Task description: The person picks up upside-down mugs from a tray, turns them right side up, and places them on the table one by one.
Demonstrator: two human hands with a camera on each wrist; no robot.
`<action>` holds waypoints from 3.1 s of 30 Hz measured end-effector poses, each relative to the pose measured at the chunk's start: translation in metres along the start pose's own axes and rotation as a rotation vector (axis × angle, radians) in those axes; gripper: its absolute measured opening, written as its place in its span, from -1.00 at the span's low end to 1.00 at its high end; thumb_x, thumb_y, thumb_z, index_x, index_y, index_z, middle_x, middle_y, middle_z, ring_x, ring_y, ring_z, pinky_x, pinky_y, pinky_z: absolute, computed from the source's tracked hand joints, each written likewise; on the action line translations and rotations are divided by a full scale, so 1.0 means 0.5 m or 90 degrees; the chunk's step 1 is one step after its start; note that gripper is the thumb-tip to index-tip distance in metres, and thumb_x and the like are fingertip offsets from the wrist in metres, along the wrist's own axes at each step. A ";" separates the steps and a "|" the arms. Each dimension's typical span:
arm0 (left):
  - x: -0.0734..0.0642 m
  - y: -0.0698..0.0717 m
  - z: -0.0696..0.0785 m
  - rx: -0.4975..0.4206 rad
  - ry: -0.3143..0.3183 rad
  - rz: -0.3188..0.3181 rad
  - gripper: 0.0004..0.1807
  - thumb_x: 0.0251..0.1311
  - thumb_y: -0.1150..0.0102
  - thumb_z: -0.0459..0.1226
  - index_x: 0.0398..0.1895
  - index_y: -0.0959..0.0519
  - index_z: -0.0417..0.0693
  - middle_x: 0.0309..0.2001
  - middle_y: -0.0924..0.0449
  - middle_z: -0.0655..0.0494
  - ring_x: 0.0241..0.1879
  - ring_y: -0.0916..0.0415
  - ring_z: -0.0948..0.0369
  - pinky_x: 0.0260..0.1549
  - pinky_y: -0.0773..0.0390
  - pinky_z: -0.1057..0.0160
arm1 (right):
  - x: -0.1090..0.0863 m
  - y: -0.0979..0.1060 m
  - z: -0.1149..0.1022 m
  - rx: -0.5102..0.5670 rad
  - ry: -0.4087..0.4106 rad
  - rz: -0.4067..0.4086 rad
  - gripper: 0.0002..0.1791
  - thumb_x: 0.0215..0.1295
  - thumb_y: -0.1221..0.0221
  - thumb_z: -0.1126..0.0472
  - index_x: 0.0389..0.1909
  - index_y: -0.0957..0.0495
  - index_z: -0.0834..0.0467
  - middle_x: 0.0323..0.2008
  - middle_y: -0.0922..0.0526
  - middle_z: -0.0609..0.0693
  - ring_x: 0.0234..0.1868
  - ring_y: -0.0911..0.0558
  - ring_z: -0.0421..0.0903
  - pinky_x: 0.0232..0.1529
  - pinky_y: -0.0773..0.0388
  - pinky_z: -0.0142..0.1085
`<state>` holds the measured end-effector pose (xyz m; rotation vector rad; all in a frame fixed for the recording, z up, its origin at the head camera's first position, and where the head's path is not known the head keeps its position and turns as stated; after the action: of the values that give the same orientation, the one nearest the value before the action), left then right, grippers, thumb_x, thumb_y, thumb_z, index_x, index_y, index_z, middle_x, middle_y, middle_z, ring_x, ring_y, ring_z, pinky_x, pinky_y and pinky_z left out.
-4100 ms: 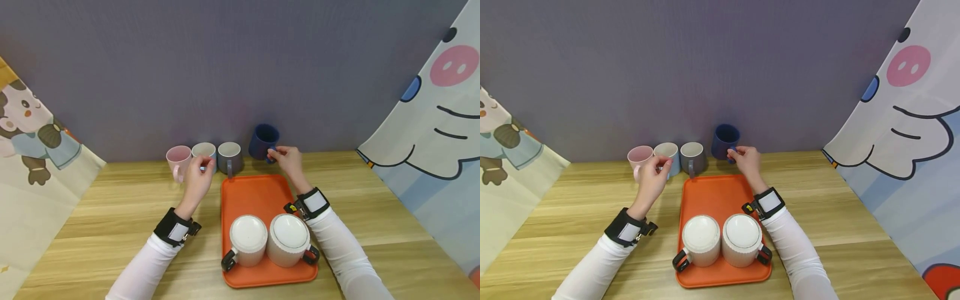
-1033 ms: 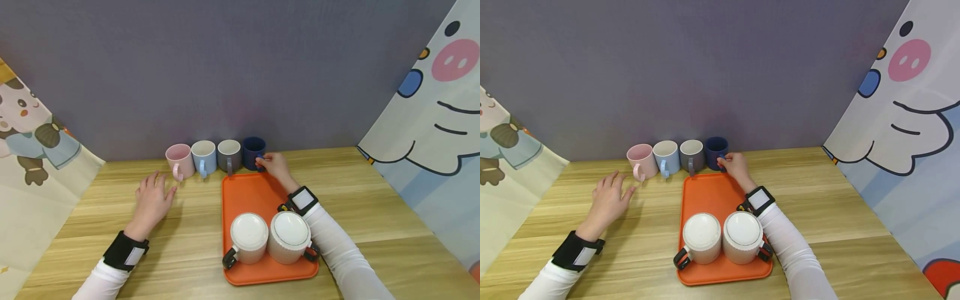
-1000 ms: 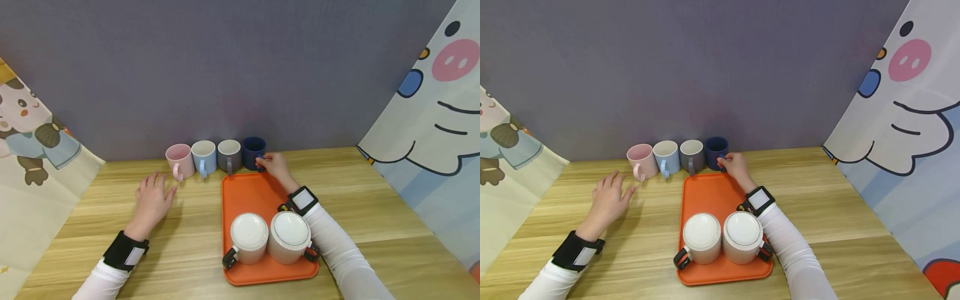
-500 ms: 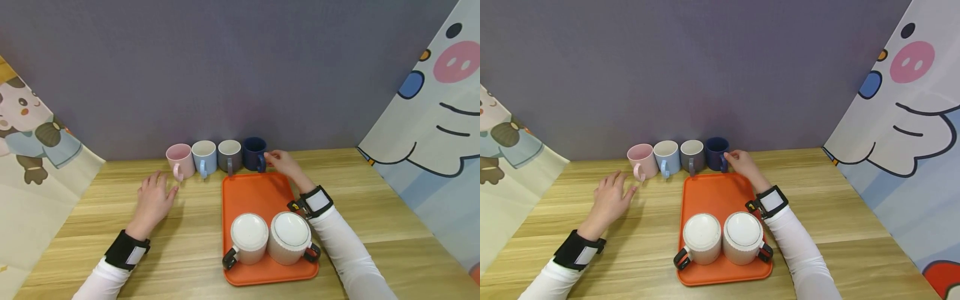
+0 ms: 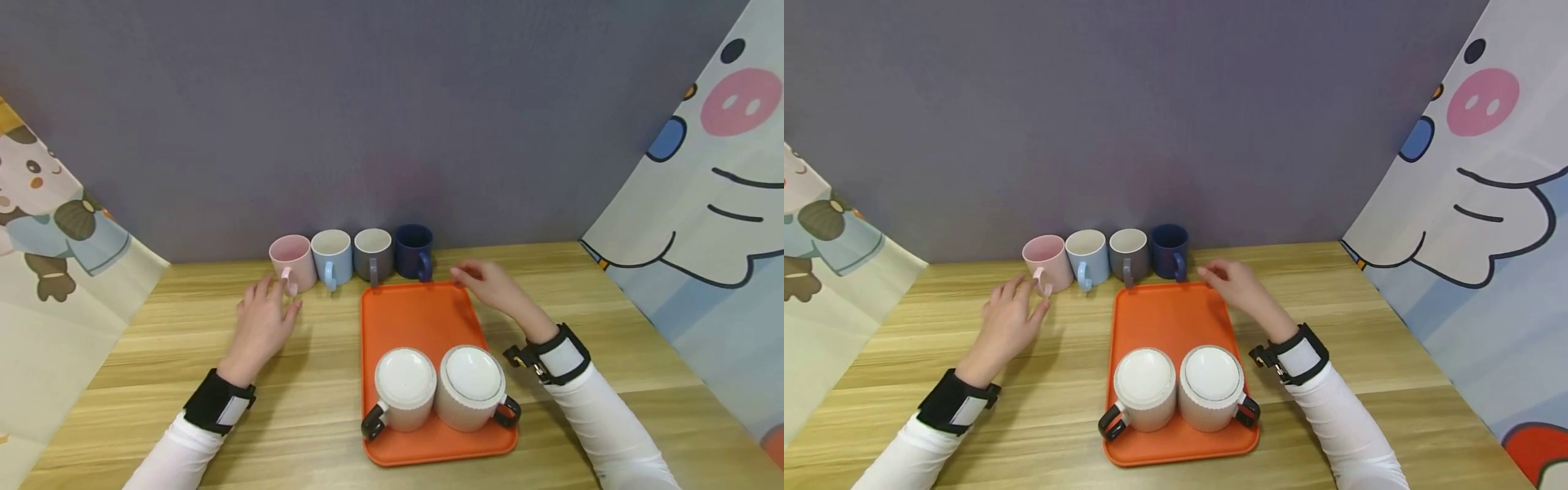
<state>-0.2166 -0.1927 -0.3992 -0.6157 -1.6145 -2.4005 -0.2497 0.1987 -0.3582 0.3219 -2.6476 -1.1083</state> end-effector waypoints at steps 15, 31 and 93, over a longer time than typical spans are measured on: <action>0.008 -0.009 0.028 -0.019 -0.011 -0.010 -0.44 0.28 -0.10 -0.14 0.22 -0.33 -0.33 0.26 -0.24 -0.39 0.19 -0.16 -0.31 0.02 -0.21 -0.32 | -0.093 0.025 0.014 -0.022 -0.019 -0.099 -0.50 0.47 0.09 -0.05 -0.07 -0.57 0.32 -0.23 -0.71 0.14 -0.17 -0.70 -0.01 -0.03 -0.56 -0.07; 0.017 -0.022 0.060 -0.018 -0.028 0.004 -0.49 0.24 -0.14 -0.14 0.12 -0.39 -0.32 0.23 -0.27 -0.35 0.19 -0.17 -0.27 0.01 -0.23 -0.32 | -0.165 0.079 0.026 -0.080 0.032 -0.319 -0.67 0.41 -0.01 -0.03 -0.29 -0.64 0.09 -0.36 -0.67 -0.09 -0.28 -0.62 -0.16 -0.25 -0.50 -0.36; 0.055 -0.067 0.199 -0.072 -0.062 -0.059 -0.47 0.29 -0.08 -0.10 0.22 -0.38 -0.23 0.31 -0.23 -0.27 0.25 -0.12 -0.22 0.18 -0.16 -0.24 | -0.196 0.024 0.042 0.275 0.168 -0.671 -0.74 0.34 -0.09 0.28 -0.19 -0.59 0.44 -0.36 -0.66 0.35 -0.22 -0.69 -0.24 -0.14 -0.63 -0.17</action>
<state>-0.2302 -0.0862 -0.3833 -0.7038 -1.5858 -2.5809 -0.1652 0.2502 -0.3779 1.9321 -2.3947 -0.5658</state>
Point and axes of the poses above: each hand's wrist, its own x-axis towards the middle knuckle, its own y-axis out of the back of the hand, z = x × y, the point moved 1 cm from there along x, towards the middle knuckle
